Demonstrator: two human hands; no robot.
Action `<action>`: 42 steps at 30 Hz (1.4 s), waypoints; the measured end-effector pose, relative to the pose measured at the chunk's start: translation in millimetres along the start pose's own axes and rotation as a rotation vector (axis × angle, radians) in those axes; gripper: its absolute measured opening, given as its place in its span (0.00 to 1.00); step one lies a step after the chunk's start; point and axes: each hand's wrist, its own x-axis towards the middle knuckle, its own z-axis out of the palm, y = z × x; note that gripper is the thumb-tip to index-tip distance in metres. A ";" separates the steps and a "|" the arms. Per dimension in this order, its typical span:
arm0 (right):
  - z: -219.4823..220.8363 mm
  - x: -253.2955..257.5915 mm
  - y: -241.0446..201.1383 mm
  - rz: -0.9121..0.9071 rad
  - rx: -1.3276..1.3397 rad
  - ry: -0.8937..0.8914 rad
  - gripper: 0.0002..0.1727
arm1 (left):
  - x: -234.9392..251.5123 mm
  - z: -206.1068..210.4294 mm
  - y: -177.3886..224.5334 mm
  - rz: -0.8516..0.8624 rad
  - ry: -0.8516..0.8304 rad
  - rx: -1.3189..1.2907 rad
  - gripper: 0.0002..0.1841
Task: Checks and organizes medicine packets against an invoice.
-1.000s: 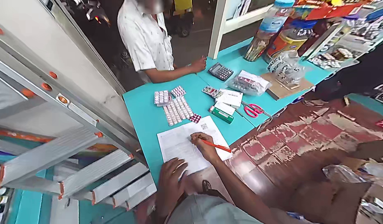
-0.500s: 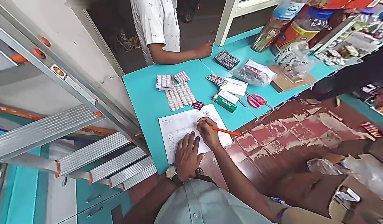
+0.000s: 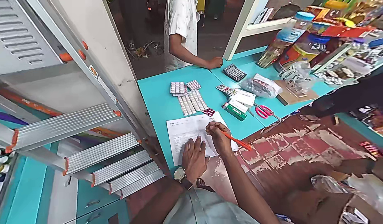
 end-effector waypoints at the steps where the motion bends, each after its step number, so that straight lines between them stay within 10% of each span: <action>1: -3.1 -1.1 4.4 -0.015 -0.061 -0.010 0.09 | -0.2 -3.2 -1.2 0.006 -0.008 -0.001 0.33; 27: -19.7 -8.4 32.2 0.014 -0.104 -0.037 0.08 | 0.5 33.6 -15.7 0.010 0.286 0.118 0.26; 31: -17.2 -1.2 22.1 0.065 -0.116 -0.121 0.25 | 3.0 33.2 -14.5 0.006 0.297 0.177 0.27; 36: -0.1 84.5 0.9 -0.127 -0.920 -0.173 0.17 | 2.1 33.0 -13.1 0.010 0.297 0.204 0.27; 42: 29.4 172.3 18.9 0.203 -1.481 -0.264 0.33 | -0.1 30.8 -14.5 0.012 0.293 0.159 0.27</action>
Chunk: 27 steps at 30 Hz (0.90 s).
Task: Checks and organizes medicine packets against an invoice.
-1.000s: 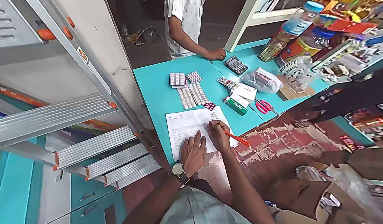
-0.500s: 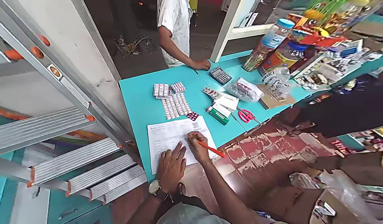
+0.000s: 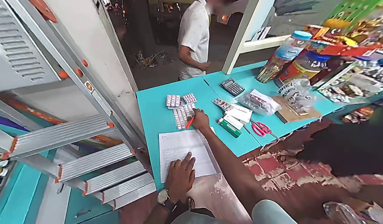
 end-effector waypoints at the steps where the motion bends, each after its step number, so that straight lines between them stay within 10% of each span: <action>1: -1.7 2.0 -2.2 0.020 -0.033 0.010 0.31 | 0.2 -1.9 0.0 -0.005 -0.025 -0.014 0.27; 9: 14.7 55.6 -63.8 -0.404 0.005 0.002 0.34 | 1.1 -1.5 -1.8 0.020 -0.017 -0.034 0.27; 15: 21.4 108.5 -83.3 -0.399 -0.268 -0.161 0.50 | 4.2 -11.6 -6.3 0.018 -0.042 -0.100 0.26; 23: -11.9 58.8 -57.0 -0.304 -0.253 -0.133 0.21 | 4.0 -14.6 -8.1 0.026 -0.038 -0.172 0.25; 27: -14.5 44.7 -24.7 -0.299 0.435 0.188 0.15 | 3.2 -11.8 -8.4 0.017 -0.015 -0.139 0.25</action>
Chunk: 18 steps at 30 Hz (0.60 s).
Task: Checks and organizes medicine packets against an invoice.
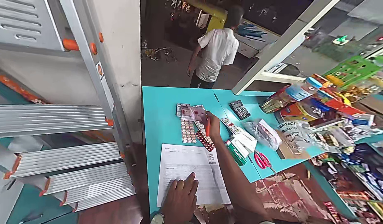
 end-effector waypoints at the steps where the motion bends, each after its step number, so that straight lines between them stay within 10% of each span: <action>1: -2.4 -3.8 -3.3 0.094 0.309 0.056 0.13 | 0.2 1.6 0.2 -0.004 0.008 0.003 0.25; 7: -14.3 -25.6 -29.9 0.501 1.171 -0.024 0.14 | 1.1 -2.7 2.6 -0.011 -0.045 -0.018 0.26; 18: 4.2 -28.3 -25.3 0.152 0.694 -0.198 0.23 | 0.3 4.7 3.9 -0.019 0.000 0.042 0.26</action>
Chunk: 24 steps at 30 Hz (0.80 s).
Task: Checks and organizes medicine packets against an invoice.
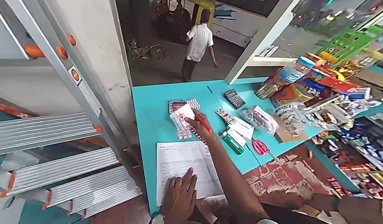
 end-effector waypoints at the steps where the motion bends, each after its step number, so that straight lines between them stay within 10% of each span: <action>1: 2.2 5.8 -2.7 -0.051 -0.180 -0.058 0.26 | -0.5 -1.1 0.6 -0.006 -0.007 -0.003 0.26; 9: 78.0 92.9 -3.3 -0.224 -0.891 -0.766 0.19 | -1.0 2.8 -0.5 0.007 -0.009 0.015 0.26; 16: 80.4 41.8 10.4 -0.366 -0.569 -0.109 0.16 | -0.5 1.0 -1.9 0.006 0.038 -0.006 0.25; 24: 41.8 -95.4 30.8 -0.069 0.098 0.227 0.22 | -0.2 0.9 -4.6 0.025 0.027 0.002 0.26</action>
